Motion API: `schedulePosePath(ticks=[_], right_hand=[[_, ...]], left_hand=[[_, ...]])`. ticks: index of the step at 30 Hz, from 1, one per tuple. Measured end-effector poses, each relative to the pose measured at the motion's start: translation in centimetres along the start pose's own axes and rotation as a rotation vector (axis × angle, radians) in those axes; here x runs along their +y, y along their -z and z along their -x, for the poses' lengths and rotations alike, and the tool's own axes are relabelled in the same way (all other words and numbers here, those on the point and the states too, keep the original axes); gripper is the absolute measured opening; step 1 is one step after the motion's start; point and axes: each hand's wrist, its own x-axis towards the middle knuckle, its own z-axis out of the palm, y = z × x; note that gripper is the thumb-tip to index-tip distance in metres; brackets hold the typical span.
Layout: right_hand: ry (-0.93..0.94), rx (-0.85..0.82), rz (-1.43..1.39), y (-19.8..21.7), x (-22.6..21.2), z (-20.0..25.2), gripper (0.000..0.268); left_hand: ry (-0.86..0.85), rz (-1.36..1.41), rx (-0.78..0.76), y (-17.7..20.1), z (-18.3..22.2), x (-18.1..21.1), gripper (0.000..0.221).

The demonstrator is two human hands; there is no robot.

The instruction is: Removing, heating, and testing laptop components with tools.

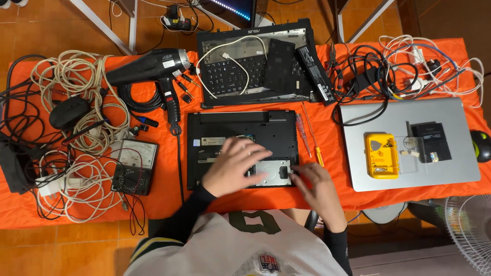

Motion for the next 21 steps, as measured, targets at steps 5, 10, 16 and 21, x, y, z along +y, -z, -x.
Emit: schedulePosePath(ticks=[5,10,16,21], right_hand=[[0.018,0.225,0.113,-0.9,2.3,-1.5,0.027],[-0.033,0.250,0.299,-1.8,3.7,-2.1,0.028],[-0.061,0.320,0.290,-2.9,3.9,-2.7,0.026],[-0.116,0.346,0.298,-3.7,4.4,-2.8,0.023]], left_hand=[[-0.040,-0.054,-0.148,-3.4,1.0,2.6,0.074],[-0.026,-0.122,-0.111,-5.9,2.7,2.1,0.082],[-0.081,-0.252,-0.036,-6.6,2.3,2.3,0.068],[-0.085,-0.278,-0.006,-7.1,2.8,1.8,0.066]])
